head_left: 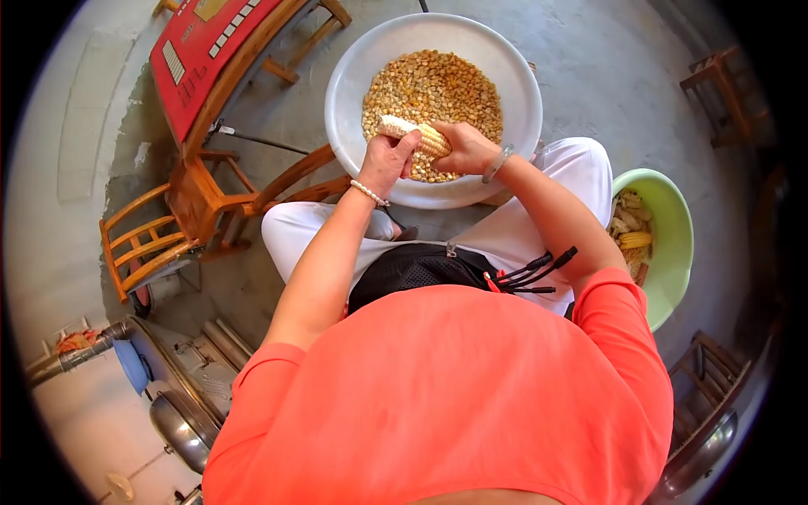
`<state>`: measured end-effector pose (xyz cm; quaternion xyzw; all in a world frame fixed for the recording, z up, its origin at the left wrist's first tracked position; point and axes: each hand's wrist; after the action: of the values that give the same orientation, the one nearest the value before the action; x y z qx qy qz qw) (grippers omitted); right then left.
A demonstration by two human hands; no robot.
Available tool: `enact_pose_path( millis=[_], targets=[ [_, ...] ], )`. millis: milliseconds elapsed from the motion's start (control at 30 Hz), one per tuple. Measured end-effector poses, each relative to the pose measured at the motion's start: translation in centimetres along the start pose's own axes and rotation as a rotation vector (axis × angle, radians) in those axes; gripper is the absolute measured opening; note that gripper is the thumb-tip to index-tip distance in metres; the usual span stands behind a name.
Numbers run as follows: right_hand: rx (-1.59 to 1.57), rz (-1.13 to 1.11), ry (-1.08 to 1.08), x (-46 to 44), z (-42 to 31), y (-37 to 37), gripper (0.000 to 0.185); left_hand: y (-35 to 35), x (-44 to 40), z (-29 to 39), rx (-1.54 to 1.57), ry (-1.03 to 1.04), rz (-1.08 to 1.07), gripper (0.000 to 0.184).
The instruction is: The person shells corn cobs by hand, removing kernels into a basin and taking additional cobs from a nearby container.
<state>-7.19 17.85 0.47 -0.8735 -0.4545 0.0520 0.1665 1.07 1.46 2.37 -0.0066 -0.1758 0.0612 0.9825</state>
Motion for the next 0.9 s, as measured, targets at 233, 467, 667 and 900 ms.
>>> enact_pose_path(
  millis=[233, 467, 667, 900],
  targets=[
    [-0.160, -0.071, 0.091, 0.0, -0.7, 0.0, 0.032, -0.6, -0.3, -0.8, 0.004, 0.021, -0.065, 0.024],
    [-0.367, -0.154, 0.210, 0.1, -1.7, -0.6, 0.031, -0.9, -0.3, -0.8, -0.018, 0.021, -0.097, 0.023],
    [-0.384, -0.136, 0.193, 0.0, -1.3, -0.3, 0.033, -0.4, -0.3, -0.5, 0.046, 0.004, 0.003, 0.016],
    [-0.224, 0.008, 0.096, -0.8, 0.5, 0.1, 0.039, -0.3, -0.4, -0.8, 0.030, 0.015, 0.071, 0.016]
  ],
)
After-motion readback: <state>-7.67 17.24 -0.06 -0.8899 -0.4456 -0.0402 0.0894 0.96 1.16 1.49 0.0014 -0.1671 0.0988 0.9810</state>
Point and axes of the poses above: each hand's wrist, its own x-axis away from the middle knuckle, its own y-axis out of the palm, z = x × y, and after that the axes turned 7 degrees about -x, right-handed
